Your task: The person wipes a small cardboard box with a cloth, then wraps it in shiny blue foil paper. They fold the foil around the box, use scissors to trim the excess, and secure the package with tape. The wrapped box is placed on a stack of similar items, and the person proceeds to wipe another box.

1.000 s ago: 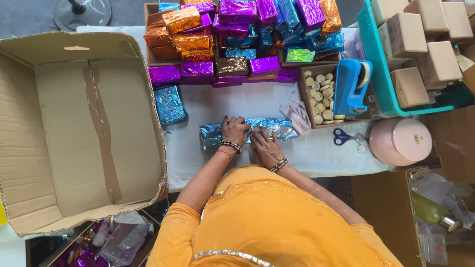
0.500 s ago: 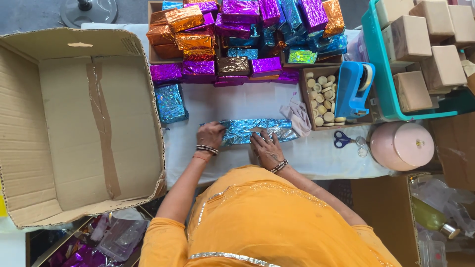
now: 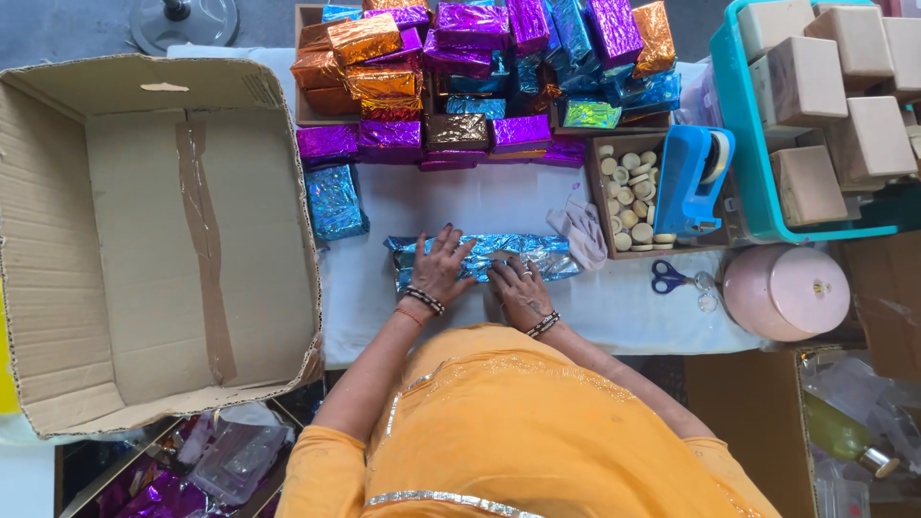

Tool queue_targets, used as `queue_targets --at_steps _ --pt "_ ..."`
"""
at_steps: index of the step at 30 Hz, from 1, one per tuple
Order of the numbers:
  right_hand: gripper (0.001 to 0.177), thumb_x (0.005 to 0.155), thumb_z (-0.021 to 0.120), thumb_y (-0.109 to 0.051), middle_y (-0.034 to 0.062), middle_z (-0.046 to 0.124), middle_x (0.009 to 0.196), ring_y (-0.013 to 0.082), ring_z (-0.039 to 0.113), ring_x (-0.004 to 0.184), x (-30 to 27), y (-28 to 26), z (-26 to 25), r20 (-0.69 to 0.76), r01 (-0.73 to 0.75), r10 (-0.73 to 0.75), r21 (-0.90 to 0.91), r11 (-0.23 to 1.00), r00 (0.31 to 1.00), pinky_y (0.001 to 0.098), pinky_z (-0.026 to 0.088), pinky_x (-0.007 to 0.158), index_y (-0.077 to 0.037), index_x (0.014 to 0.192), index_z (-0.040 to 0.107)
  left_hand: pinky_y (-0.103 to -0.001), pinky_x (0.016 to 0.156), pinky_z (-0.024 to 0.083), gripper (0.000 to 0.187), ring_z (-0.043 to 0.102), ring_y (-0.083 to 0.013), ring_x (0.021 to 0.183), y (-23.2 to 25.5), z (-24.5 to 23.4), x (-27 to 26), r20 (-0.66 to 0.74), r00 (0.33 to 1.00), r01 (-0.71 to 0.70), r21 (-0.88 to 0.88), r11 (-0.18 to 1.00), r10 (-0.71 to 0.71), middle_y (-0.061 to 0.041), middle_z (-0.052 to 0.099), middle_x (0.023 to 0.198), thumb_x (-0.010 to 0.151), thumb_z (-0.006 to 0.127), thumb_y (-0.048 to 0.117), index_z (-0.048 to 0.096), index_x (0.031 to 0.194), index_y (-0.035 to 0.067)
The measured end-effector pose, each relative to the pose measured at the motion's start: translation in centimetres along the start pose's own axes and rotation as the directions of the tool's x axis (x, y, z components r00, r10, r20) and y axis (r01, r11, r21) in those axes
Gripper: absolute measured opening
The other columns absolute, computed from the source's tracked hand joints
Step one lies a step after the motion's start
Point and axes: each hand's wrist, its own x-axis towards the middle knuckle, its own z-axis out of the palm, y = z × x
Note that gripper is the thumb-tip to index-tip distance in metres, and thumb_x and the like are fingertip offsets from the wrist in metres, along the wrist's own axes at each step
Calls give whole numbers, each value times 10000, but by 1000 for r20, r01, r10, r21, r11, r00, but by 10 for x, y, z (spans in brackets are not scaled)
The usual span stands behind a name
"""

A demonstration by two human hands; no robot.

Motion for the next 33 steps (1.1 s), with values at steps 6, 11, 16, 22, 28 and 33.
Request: queue_targets --at_steps 6,11,16,22,28,33 --pt "567 778 756 -262 84 569 1387 326 476 1343 4 -1 -32 -9 16 -15 103 995 1000 590 327 1115 -160 1322 633 -708 1143 84 1298 205 -302 1535 17 6 30 292 955 -18 238 971 -54 -135 299 1608 572 888 621 179 1575 200" --pt "380 838 765 -239 71 646 1283 309 570 1280 -15 6 -55 -295 2 35 125 992 955 518 422 1055 -149 1197 676 -718 1177 77 1315 301 -271 1491 3 38 29 287 954 24 217 976 -87 -91 390 1551 571 893 559 191 1609 159" --pt "153 902 744 -235 34 726 1092 271 692 1020 -34 18 -27 -330 -251 355 320 914 875 399 547 866 -138 1020 744 -668 1238 129 1204 452 -232 1380 7 36 25 192 970 130 106 986 -148 -46 503 1448 580 871 542 311 1575 159" --pt "388 956 735 -379 78 806 1050 206 747 938 -17 55 45 389 -612 538 719 330 748 299 576 779 -71 1191 763 -619 1204 169 1321 516 -253 1294 33 17 33 36 928 372 -98 923 -370 -73 573 1364 483 868 636 312 1572 136" --pt "647 897 728 -352 26 650 1292 148 669 1075 41 60 49 514 -504 510 846 -172 690 356 614 718 -115 1437 459 -715 1176 104 1252 524 -275 1312 71 -11 29 -240 895 347 -154 925 -376 -110 578 1358 624 836 742 309 1577 126" --pt "580 839 799 -212 45 683 1148 197 646 964 62 65 -11 423 -380 564 903 -200 709 357 555 722 -111 1349 542 -561 1066 402 1057 627 -305 1161 60 -48 27 -238 934 162 -389 907 -268 -142 637 1273 742 825 546 322 1556 97"
